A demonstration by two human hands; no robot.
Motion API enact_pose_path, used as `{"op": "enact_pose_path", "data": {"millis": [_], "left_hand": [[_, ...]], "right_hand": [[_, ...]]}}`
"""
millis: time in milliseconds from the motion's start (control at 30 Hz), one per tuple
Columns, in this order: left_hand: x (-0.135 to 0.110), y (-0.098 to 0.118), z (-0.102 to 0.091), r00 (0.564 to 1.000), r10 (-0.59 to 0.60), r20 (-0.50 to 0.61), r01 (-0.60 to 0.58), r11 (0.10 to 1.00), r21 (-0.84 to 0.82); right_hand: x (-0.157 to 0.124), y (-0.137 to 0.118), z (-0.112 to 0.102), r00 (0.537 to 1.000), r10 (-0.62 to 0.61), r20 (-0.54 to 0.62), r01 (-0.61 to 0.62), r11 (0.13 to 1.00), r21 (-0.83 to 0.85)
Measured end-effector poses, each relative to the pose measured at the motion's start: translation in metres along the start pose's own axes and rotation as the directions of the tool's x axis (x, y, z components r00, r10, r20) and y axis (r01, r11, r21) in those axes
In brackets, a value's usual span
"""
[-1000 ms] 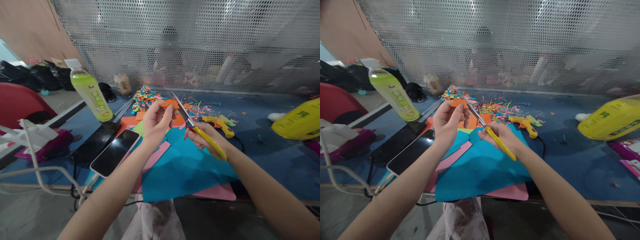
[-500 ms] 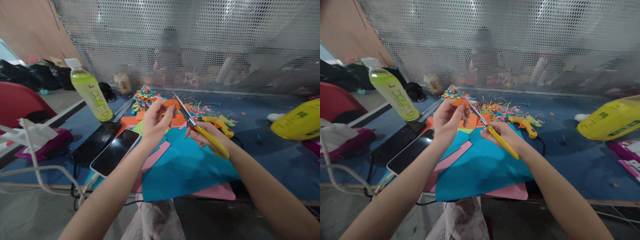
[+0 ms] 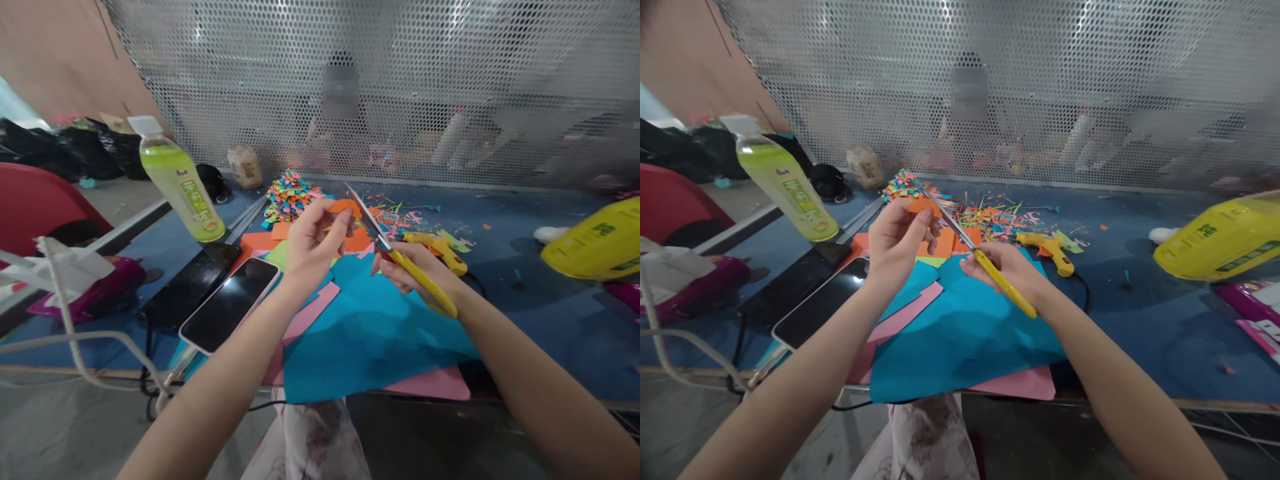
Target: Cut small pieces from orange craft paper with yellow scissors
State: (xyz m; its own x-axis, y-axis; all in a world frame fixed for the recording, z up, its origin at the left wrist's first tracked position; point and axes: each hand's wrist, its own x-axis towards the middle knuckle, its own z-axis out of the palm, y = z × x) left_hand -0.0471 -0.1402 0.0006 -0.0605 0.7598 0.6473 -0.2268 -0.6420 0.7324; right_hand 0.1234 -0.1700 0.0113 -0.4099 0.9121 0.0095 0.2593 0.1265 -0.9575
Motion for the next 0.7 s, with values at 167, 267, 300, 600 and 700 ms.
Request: {"op": "enact_pose_path", "data": {"millis": [167, 267, 300, 600, 700], "left_hand": [[-0.0005, -0.0002, 0.0002, 1.000, -0.006, 0.006, 0.006, 1.000, -0.021], [-0.0006, -0.0006, 0.0008, 1.000, -0.013, 0.005, 0.013, 0.999, -0.031], [-0.0004, -0.0007, 0.0010, 1.000, -0.014, 0.000, 0.014, 0.999, -0.031], [0.0014, 0.0009, 0.0017, 0.999, -0.028, -0.046, 0.025, 0.998, -0.065], [0.0016, 0.0014, 0.0011, 0.999, -0.015, -0.047, 0.011, 0.997, -0.075]], "right_hand": [[0.0007, 0.0017, -0.0010, 1.000, 0.015, 0.001, -0.014, 1.000, -0.004], [0.0002, 0.0013, -0.0008, 1.000, 0.010, -0.001, -0.010, 1.000, 0.005], [-0.0001, 0.0009, -0.0006, 1.000, 0.008, -0.004, -0.008, 1.000, 0.002], [0.0003, 0.0023, -0.0013, 1.000, 0.006, -0.013, -0.006, 1.000, -0.015], [0.0007, 0.0023, -0.0016, 1.000, 0.015, -0.016, -0.016, 1.000, -0.024]]}}
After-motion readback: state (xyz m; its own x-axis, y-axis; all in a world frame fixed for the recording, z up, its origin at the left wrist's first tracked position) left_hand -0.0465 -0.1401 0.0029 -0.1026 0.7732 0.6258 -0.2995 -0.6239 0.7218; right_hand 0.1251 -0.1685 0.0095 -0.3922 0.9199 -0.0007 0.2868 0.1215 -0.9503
